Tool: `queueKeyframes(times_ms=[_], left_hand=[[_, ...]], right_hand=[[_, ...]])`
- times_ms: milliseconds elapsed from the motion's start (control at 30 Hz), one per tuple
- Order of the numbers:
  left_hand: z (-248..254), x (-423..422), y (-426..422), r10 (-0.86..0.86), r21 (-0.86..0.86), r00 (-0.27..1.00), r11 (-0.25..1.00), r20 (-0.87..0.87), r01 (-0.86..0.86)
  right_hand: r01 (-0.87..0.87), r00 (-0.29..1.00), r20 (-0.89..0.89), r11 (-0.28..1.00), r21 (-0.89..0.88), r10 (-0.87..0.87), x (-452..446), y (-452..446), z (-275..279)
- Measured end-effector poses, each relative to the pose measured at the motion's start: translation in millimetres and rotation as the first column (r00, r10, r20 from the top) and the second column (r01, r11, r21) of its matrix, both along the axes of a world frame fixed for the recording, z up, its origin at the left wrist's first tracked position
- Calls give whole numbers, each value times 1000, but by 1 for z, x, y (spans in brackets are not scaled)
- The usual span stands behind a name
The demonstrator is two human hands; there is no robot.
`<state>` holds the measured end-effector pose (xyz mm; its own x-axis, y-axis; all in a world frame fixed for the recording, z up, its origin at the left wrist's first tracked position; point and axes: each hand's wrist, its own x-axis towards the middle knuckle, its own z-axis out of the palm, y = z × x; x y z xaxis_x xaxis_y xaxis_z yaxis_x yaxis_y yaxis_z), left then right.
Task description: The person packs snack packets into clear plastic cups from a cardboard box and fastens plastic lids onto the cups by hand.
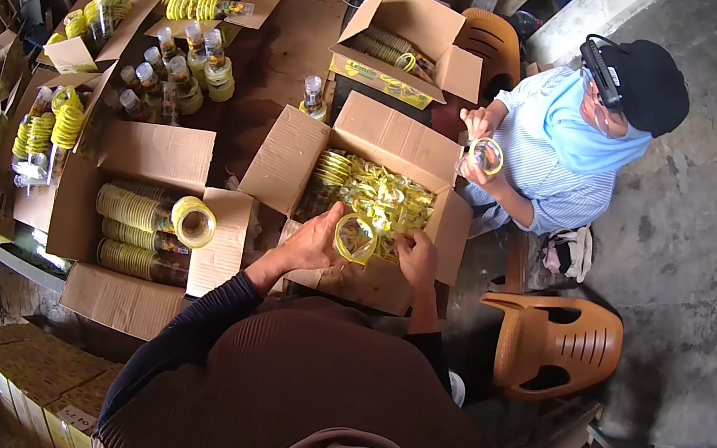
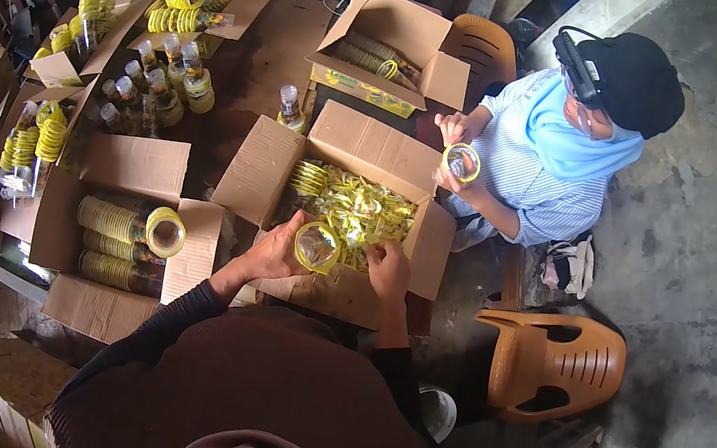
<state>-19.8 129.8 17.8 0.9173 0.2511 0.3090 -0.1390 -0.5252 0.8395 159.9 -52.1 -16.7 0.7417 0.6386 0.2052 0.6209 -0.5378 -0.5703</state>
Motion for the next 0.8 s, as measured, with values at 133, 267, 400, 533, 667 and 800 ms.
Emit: queueKeyframes(times_ms=[133, 267, 400, 533, 667, 800], left_hand=[[5, 0, -3, -15, -63, 999, 998, -42, 12], [-13, 3, -4, 1, 15, 996, 1000, 92, -2], [0, 4, 2, -83, 36, 995, 996, -47, 84], [9, 3, 0, -76, 83, 992, 993, -101, 85], [37, -7, 12, -238, -99, 963, 969, -124, 226], [30, -11, 8, -155, -7, 983, 988, -103, 155]], right_hand=[[-8, 995, -99, 992, 122, 20, -4, 6, 16], [-105, 983, -128, 969, 223, 135, -39, 26, 68], [-424, 888, 189, 905, -18, 420, -53, 42, 95], [-548, 786, 245, 823, -147, 567, -48, 51, 98], [-687, 636, 230, 676, -266, 737, -38, 57, 105], [-716, 650, 147, 666, -211, 746, -40, 60, 113]])
